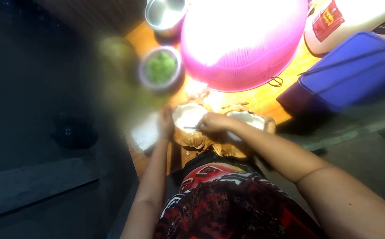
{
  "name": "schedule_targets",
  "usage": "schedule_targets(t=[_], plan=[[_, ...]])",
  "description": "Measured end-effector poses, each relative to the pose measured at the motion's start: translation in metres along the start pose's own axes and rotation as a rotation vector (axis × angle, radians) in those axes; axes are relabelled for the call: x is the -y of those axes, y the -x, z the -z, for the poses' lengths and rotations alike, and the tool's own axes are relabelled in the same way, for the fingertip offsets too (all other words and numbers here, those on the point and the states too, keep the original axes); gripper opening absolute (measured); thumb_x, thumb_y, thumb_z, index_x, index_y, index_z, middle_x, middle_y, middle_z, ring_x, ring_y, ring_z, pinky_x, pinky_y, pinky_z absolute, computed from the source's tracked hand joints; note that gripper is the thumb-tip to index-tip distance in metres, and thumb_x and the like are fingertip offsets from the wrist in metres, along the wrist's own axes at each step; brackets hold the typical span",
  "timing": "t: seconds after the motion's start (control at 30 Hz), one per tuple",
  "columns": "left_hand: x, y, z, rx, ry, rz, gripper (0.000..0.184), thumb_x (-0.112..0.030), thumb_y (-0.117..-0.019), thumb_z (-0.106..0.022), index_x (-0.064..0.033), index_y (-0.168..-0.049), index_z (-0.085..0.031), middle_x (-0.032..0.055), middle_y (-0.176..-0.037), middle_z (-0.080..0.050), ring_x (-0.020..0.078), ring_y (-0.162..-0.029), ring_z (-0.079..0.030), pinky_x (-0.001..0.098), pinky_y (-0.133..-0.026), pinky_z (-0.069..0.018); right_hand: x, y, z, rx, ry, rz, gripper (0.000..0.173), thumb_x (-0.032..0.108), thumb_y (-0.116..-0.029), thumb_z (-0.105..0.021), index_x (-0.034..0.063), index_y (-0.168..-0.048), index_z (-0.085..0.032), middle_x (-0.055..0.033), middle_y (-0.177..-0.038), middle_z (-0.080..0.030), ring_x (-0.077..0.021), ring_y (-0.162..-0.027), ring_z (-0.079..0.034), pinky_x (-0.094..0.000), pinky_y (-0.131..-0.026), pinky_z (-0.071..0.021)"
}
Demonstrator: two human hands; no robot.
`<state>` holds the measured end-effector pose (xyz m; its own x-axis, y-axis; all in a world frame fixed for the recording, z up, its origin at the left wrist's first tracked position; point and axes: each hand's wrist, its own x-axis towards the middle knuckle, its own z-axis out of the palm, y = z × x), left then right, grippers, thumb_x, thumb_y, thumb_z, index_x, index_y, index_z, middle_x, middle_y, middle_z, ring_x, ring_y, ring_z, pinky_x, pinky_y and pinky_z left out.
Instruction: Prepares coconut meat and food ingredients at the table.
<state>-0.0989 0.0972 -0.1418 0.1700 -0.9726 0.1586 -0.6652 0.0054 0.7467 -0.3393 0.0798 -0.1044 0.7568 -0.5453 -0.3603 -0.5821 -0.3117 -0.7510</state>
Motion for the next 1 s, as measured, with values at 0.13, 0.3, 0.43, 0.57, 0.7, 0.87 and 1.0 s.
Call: schedule_targets(t=[0.13,0.3,0.43,0.57,0.7,0.87,1.0], plan=[[-0.013,-0.003,0.000,0.040,-0.026,0.069,0.035,-0.026,-0.1106,-0.044,-0.0021,-0.127,-0.064,0.0155,-0.105,-0.071,0.0216,-0.095,-0.069,0.0432,-0.088,-0.0548,-0.010,0.016,-0.001,0.003,-0.464,-0.192,0.037,0.012,-0.1065,-0.053,0.0102,-0.144,-0.057,-0.0120,-0.081,-0.069,-0.0176,-0.058,-0.065,-0.0352,-0.057,-0.0586],[-0.026,-0.008,0.000,0.053,-0.042,0.103,0.036,-0.029,-0.1105,-0.045,-0.0037,-0.126,-0.065,0.0159,-0.104,-0.071,0.0242,-0.094,-0.069,0.0462,-0.088,-0.0535,0.010,0.013,-0.014,-0.047,-1.344,-0.361,0.035,0.006,-0.1031,-0.041,0.0059,-0.132,-0.062,-0.0156,-0.092,-0.072,-0.0230,-0.075,-0.072,-0.0367,-0.069,-0.0610],[-0.019,-0.008,-0.002,0.029,0.000,0.096,0.035,-0.029,-0.1101,-0.045,-0.0038,-0.124,-0.065,0.0143,-0.102,-0.071,0.0216,-0.092,-0.069,0.0441,-0.086,-0.0544,0.011,0.001,-0.016,-0.121,-1.686,-0.239,0.041,0.011,-0.1060,-0.030,0.0053,-0.135,-0.059,-0.0170,-0.103,-0.074,-0.0249,-0.085,-0.073,-0.0382,-0.075,-0.0606],[-0.012,-0.008,-0.004,0.007,0.059,0.095,0.035,-0.029,-0.1094,-0.048,-0.0034,-0.125,-0.065,0.0140,-0.105,-0.072,0.0200,-0.095,-0.069,0.0424,-0.089,-0.0550,0.020,-0.022,-0.016,-0.389,-1.474,-0.153,0.038,-0.011,-0.0978,-0.046,-0.0020,-0.134,-0.053,-0.0143,-0.106,-0.071,-0.0214,-0.089,-0.073,-0.0365,-0.081,-0.0620],[-0.013,-0.008,-0.004,-0.002,0.079,0.116,0.033,-0.029,-0.1090,-0.049,-0.0051,-0.124,-0.066,0.0121,-0.104,-0.072,0.0189,-0.092,-0.069,0.0418,-0.087,-0.0550,0.029,-0.032,-0.011,-0.527,-1.071,-0.163,0.026,0.002,-0.1016,-0.062,-0.0051,-0.127,-0.061,-0.0106,-0.090,-0.070,-0.0119,-0.070,-0.070,-0.0283,-0.068,-0.0619],[-0.015,-0.007,-0.003,0.015,0.073,0.136,0.033,-0.030,-0.1088,-0.050,-0.0060,-0.125,-0.066,0.0132,-0.103,-0.073,0.0223,-0.093,-0.070,0.0462,-0.087,-0.0548,0.037,-0.011,0.013,-0.674,-0.635,0.029,0.022,0.002,-0.0977,-0.065,0.0027,-0.119,-0.071,-0.0068,-0.103,-0.071,-0.0053,-0.073,-0.063,-0.0247,-0.066,-0.0548],[-0.016,-0.008,0.000,0.039,0.086,0.147,0.035,-0.030,-0.1089,-0.049,-0.0053,-0.127,-0.065,0.0148,-0.107,-0.073,0.0255,-0.098,-0.070,0.0497,-0.090,-0.0543,0.037,0.005,0.028,-0.752,-0.572,0.186,0.024,0.000,-0.0999,-0.059,0.0000,-0.122,-0.067,-0.0099,-0.121,-0.067,-0.0072,-0.104,-0.065,-0.0248,-0.092,-0.0554]])
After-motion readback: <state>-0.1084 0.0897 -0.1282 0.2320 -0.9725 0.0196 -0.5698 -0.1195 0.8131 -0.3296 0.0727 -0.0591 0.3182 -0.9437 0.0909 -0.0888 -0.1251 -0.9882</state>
